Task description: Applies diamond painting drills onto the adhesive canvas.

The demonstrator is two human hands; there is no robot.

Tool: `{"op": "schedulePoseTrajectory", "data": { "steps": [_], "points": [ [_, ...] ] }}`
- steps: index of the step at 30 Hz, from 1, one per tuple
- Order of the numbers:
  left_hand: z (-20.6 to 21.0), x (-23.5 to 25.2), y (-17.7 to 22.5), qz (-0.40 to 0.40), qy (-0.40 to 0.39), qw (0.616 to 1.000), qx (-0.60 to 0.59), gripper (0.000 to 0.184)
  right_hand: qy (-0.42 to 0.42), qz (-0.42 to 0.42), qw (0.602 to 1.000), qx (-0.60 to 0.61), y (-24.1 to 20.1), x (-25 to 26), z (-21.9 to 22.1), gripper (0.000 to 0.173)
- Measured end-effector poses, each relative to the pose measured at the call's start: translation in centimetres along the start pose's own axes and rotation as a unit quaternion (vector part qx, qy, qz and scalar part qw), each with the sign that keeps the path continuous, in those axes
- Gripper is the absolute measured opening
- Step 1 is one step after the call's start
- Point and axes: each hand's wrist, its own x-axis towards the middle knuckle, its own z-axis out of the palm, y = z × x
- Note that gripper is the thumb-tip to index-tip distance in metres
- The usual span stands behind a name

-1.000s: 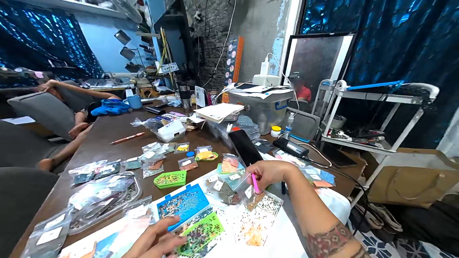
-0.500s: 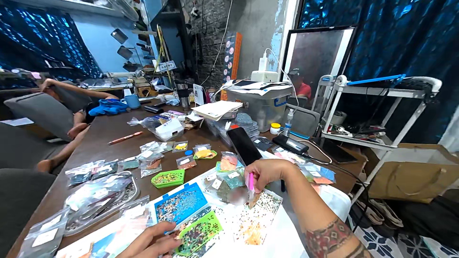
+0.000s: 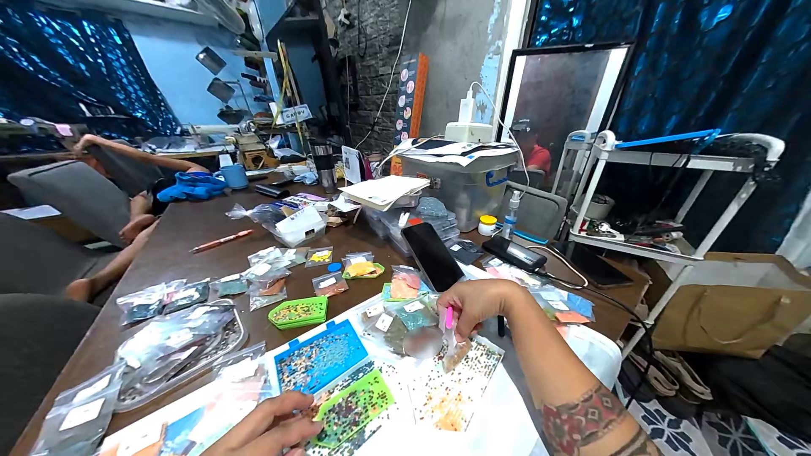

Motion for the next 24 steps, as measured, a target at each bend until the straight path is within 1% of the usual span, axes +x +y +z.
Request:
{"op": "schedulePoseTrajectory", "data": {
  "steps": [2, 4, 7, 10, 14, 16, 19, 22, 24],
  "points": [
    [0.0, 0.0, 0.1, 0.002, -0.003, 1.000, 0.003, 0.027, 0.012, 0.022, 0.999, -0.020, -0.3, 0.1, 0.3, 0.015],
    [-0.1, 0.0, 0.1, 0.006, -0.008, 1.000, 0.006, 0.027, 0.016, 0.027, 0.999, -0.014, -0.2, 0.3, 0.3, 0.016],
    [-0.1, 0.0, 0.6, 0.022, -0.015, 0.999, 0.018, 0.026, 0.023, -0.012, 0.999, 0.038, 0.5, 0.4, 0.3, 0.018],
    [0.6, 0.5, 2.5, 0.045, -0.023, 0.998, 0.022, 0.023, 0.031, -0.041, 0.997, 0.056, -0.7, -0.9, 0.0, 0.015],
    [3.3, 2.6, 5.5, 0.069, -0.058, 0.995, 0.052, 0.021, 0.021, -0.043, 0.997, 0.060, -1.2, -1.2, -0.1, 0.013],
    [5.2, 4.1, 6.8, 0.063, -0.060, 0.992, 0.087, 0.023, 0.011, -0.062, 0.995, 0.082, -0.5, -0.9, -0.2, 0.014],
    [7.9, 5.9, 7.8, 0.027, -0.037, 0.987, 0.154, 0.021, 0.013, -0.076, 0.992, 0.105, 0.1, -0.7, -0.3, 0.016],
    [9.3, 6.8, 7.9, -0.003, -0.058, 0.982, 0.182, 0.019, 0.029, -0.075, 0.991, 0.110, -0.1, -0.9, -0.3, 0.016],
    [9.7, 6.9, 7.8, -0.001, -0.063, 0.982, 0.180, 0.018, 0.031, -0.088, 0.987, 0.128, 0.2, -0.8, -0.4, 0.017]
  ]
}}
